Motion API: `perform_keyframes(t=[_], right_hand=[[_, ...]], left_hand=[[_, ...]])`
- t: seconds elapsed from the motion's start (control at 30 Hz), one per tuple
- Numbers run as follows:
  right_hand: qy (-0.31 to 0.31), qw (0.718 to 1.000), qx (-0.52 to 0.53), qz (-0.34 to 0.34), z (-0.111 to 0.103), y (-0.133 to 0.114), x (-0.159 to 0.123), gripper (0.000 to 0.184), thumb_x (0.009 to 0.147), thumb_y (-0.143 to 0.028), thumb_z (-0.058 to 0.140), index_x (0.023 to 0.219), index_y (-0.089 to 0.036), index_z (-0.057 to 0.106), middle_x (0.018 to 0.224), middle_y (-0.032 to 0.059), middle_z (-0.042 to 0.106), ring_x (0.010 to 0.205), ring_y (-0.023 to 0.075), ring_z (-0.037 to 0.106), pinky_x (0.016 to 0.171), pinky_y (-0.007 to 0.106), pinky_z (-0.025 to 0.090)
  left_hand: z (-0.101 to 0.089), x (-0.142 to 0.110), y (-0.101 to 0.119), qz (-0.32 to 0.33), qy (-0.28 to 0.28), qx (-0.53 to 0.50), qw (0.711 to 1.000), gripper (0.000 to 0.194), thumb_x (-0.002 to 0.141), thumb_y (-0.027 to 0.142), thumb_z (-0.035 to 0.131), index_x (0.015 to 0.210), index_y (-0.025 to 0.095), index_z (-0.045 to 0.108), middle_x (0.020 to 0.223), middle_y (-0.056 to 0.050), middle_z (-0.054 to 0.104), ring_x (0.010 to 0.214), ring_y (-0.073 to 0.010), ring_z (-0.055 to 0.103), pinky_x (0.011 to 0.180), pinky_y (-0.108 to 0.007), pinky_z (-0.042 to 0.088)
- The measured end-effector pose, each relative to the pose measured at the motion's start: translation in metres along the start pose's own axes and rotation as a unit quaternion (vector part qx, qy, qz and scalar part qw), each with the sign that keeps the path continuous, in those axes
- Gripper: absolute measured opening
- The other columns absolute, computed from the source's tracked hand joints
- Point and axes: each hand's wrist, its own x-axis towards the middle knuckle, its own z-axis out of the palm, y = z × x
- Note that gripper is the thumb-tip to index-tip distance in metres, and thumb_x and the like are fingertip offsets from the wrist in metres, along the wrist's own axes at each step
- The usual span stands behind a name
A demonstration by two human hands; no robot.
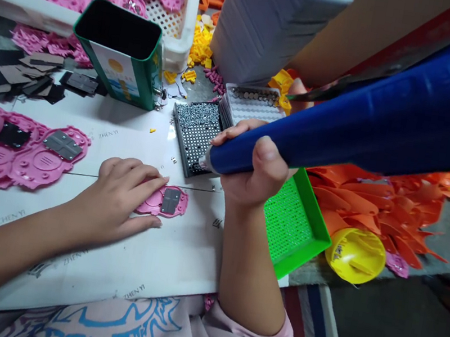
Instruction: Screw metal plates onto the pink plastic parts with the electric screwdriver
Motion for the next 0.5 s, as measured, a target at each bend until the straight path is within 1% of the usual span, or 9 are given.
perform_keyframes(t=[0.07, 0.1, 0.17, 0.23, 0.3, 0.37, 0.43, 0.5], right_hand=[[-0.015, 1.0, -0.003, 0.008, -0.003, -0.006, 0.001, 0.013, 0.073, -0.036, 0.059, 0.068, -0.029, 0.069, 0.06, -0.0037, 0.061, 0.05, 0.0114, 0.061, 0.047, 0.024, 0.049], [-0.013, 1.0, -0.003, 0.011, -0.004, -0.009, 0.001, 0.013, 0.074, -0.036, 0.059, 0.074, -0.031, 0.07, 0.061, -0.0039, 0.061, 0.051, 0.0117, 0.061, 0.049, 0.026, 0.051], [-0.002, 1.0, -0.009, 0.019, -0.005, -0.017, 0.001, 0.019, 0.075, -0.038, 0.059, 0.089, -0.035, 0.072, 0.061, -0.0043, 0.061, 0.052, 0.0126, 0.06, 0.053, 0.028, 0.053], [-0.002, 1.0, -0.005, 0.027, -0.003, -0.023, 0.0, 0.028, 0.073, -0.044, 0.061, 0.097, -0.036, 0.071, 0.059, -0.0048, 0.061, 0.048, 0.014, 0.058, 0.051, 0.031, 0.053], [-0.019, 0.999, 0.008, 0.048, 0.0, -0.026, -0.003, 0.033, 0.068, -0.049, 0.064, 0.098, -0.036, 0.071, 0.057, -0.0054, 0.062, 0.044, 0.0154, 0.056, 0.047, 0.032, 0.052], [-0.061, 0.995, 0.032, 0.079, 0.005, -0.027, -0.007, 0.035, 0.065, -0.051, 0.068, 0.097, -0.037, 0.071, 0.056, -0.0054, 0.063, 0.043, 0.0168, 0.058, 0.046, 0.034, 0.053], [-0.102, 0.986, 0.046, 0.12, 0.009, -0.027, -0.012, 0.033, 0.066, -0.049, 0.07, 0.096, -0.037, 0.072, 0.06, -0.0036, 0.066, 0.047, 0.0179, 0.061, 0.05, 0.035, 0.055], [-0.128, 0.981, 0.061, 0.132, 0.011, -0.024, -0.017, 0.029, 0.067, -0.048, 0.071, 0.093, -0.035, 0.072, 0.062, -0.0019, 0.067, 0.049, 0.0178, 0.061, 0.051, 0.036, 0.055]], left_hand=[[0.0, 0.001, 0.001, -0.001, 0.003, 0.006, 1.0, 0.049, 0.085, 0.041, 0.068, 0.123, 0.011, 0.061, 0.112, -0.015, 0.064, 0.103, -0.0326, 0.05, 0.088, -0.047, 0.032], [-0.001, 0.001, 0.001, -0.002, 0.005, 0.006, 1.0, 0.048, 0.085, 0.04, 0.068, 0.122, 0.011, 0.062, 0.111, -0.015, 0.064, 0.102, -0.0327, 0.05, 0.088, -0.047, 0.032], [-0.001, 0.001, 0.001, -0.009, 0.009, 0.004, 1.0, 0.045, 0.085, 0.039, 0.067, 0.12, 0.01, 0.063, 0.11, -0.015, 0.064, 0.1, -0.0329, 0.05, 0.086, -0.047, 0.032], [-0.002, 0.002, 0.001, -0.021, 0.018, 0.005, 1.0, 0.043, 0.087, 0.04, 0.064, 0.117, 0.01, 0.064, 0.108, -0.015, 0.064, 0.099, -0.0328, 0.05, 0.084, -0.047, 0.032], [-0.002, 0.003, 0.001, -0.036, 0.03, 0.011, 0.999, 0.041, 0.088, 0.041, 0.062, 0.115, 0.011, 0.065, 0.105, -0.015, 0.065, 0.097, -0.0327, 0.05, 0.081, -0.046, 0.032], [-0.003, 0.003, 0.001, -0.049, 0.038, 0.017, 0.998, 0.04, 0.088, 0.041, 0.061, 0.114, 0.01, 0.066, 0.104, -0.015, 0.065, 0.097, -0.0326, 0.05, 0.08, -0.045, 0.032], [-0.004, 0.003, 0.002, -0.057, 0.038, 0.018, 0.997, 0.04, 0.087, 0.041, 0.062, 0.113, 0.01, 0.066, 0.104, -0.014, 0.064, 0.096, -0.0326, 0.05, 0.079, -0.045, 0.032], [-0.004, 0.003, 0.003, -0.06, 0.038, 0.016, 0.997, 0.041, 0.087, 0.041, 0.063, 0.113, 0.01, 0.066, 0.104, -0.014, 0.064, 0.097, -0.0326, 0.049, 0.079, -0.045, 0.032]])
